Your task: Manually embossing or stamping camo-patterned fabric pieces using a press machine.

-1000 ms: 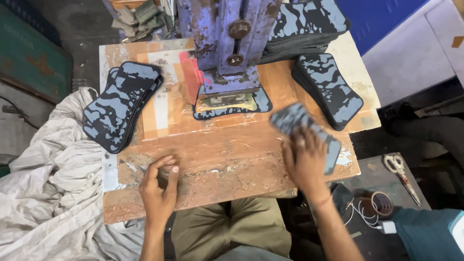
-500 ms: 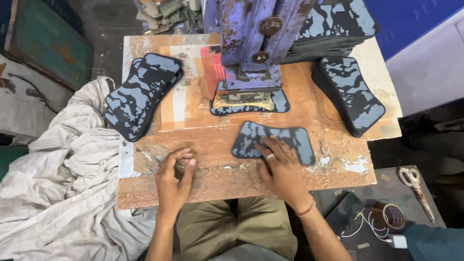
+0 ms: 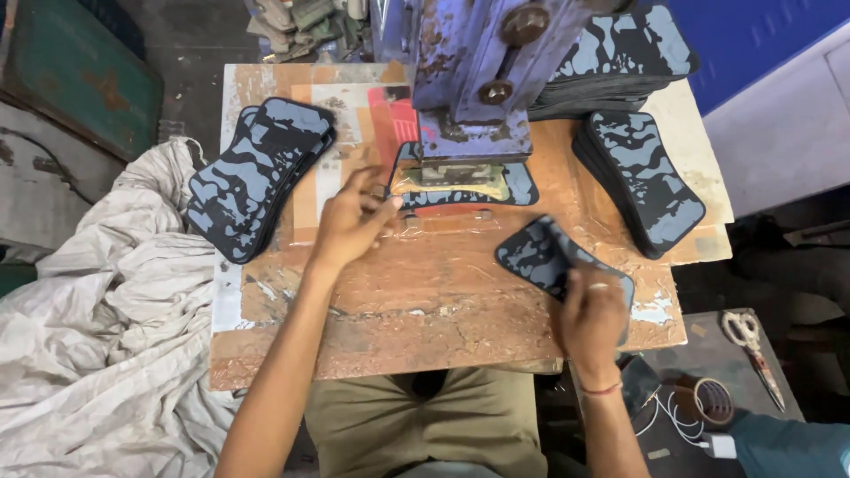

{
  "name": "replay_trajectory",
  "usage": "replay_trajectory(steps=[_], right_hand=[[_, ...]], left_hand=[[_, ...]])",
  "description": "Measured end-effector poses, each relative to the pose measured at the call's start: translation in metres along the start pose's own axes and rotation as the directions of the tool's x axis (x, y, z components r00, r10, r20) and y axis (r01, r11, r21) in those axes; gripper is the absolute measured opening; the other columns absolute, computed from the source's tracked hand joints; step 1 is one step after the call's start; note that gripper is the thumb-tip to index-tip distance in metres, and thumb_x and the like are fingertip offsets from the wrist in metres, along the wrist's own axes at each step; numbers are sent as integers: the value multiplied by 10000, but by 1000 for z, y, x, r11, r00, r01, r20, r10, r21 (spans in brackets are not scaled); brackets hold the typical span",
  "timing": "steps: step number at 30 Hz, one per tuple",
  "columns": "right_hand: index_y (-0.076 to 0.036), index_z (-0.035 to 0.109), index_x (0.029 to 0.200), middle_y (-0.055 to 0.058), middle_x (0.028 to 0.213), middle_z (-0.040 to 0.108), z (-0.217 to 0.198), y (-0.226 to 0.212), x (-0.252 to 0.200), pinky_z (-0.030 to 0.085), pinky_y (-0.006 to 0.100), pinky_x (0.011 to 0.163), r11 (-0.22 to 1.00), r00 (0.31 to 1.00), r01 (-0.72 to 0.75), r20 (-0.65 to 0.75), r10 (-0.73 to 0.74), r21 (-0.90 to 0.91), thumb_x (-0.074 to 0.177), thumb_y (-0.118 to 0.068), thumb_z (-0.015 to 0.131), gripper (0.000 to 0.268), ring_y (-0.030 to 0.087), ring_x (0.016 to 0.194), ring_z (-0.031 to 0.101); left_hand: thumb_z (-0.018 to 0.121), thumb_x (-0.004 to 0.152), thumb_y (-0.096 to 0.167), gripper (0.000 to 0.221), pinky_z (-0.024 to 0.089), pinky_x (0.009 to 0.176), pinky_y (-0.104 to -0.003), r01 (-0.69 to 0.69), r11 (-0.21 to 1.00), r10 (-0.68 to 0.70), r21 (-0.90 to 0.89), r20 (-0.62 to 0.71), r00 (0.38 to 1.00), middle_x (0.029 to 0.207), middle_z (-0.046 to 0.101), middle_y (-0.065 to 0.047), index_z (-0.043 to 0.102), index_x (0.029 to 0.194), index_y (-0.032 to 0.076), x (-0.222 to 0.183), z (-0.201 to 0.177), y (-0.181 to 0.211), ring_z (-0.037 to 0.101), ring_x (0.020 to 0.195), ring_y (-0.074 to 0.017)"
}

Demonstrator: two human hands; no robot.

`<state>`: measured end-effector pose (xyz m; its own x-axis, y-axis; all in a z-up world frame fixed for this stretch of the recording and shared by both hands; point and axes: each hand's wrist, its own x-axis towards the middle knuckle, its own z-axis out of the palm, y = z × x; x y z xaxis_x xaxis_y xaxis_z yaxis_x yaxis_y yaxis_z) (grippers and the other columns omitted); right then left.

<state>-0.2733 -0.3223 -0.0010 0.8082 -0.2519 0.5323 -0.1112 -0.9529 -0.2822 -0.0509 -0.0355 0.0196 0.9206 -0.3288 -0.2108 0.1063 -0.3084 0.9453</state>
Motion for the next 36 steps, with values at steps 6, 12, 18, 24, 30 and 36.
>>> replay_trajectory(steps=[6, 12, 18, 24, 30, 36], right_hand=[[-10, 649, 1018, 166, 1213, 687, -3, -57, -10, 531, 421, 981, 886, 996, 0, -83, 43, 463, 1013, -34, 541, 111, 337, 1177, 652], [-37, 717, 1047, 139, 1270, 686, -3, -86, -5, 463, 491, 1046, 883, 914, 258, 197, -355, 393, 842, -110, 759, 222, 357, 1277, 601], [-26, 713, 1105, 149, 1288, 678, -8, -49, -3, 449, 465, 1080, 938, 949, 192, 190, -253, 288, 880, -97, 743, 238, 338, 1289, 589], [-28, 721, 1088, 143, 1294, 677, -12, -52, 4, 422, 462, 1110, 979, 972, 151, 161, -173, 135, 860, -180, 783, 282, 343, 1316, 587], [-34, 706, 988, 121, 1257, 694, -11, -53, 0, 434, 447, 1090, 985, 979, 111, 159, -131, 133, 839, -228, 820, 269, 330, 1280, 606], [-33, 708, 1005, 123, 1258, 686, -11, -54, -1, 430, 447, 1094, 983, 981, 116, 140, -135, 141, 841, -196, 805, 251, 324, 1296, 607]], left_hand=[[638, 973, 68, 374, 615, 540, -279, -110, 977, 130, -184, 98, 987, 855, 754, -115, 558, 1334, 18, 32, 25, -40, 732, 654, -134], [671, 930, 31, 377, 617, 579, -270, -126, 987, 133, -102, 57, 990, 889, 748, -100, 572, 1293, 8, -50, -14, -59, 757, 705, -152], [701, 917, 159, 420, 582, 546, -264, 173, 980, -172, -101, 11, 985, 834, 757, -82, 582, 1308, 65, -109, -96, -90, 757, 682, -146], [742, 949, 231, 304, 557, 497, -272, 181, 983, -182, -17, -53, 982, 837, 752, -63, 727, 1131, -12, -103, -90, -65, 699, 669, -132], [726, 924, 146, 287, 543, 563, -242, 42, 999, -43, -22, -37, 998, 852, 763, -40, 725, 1170, -1, -103, -89, -78, 644, 699, -54], [691, 962, 47, 259, 506, 663, -210, -83, 991, 80, -102, -32, 996, 918, 734, -5, 707, 1211, -22, -107, -87, -93, 595, 772, -21]])
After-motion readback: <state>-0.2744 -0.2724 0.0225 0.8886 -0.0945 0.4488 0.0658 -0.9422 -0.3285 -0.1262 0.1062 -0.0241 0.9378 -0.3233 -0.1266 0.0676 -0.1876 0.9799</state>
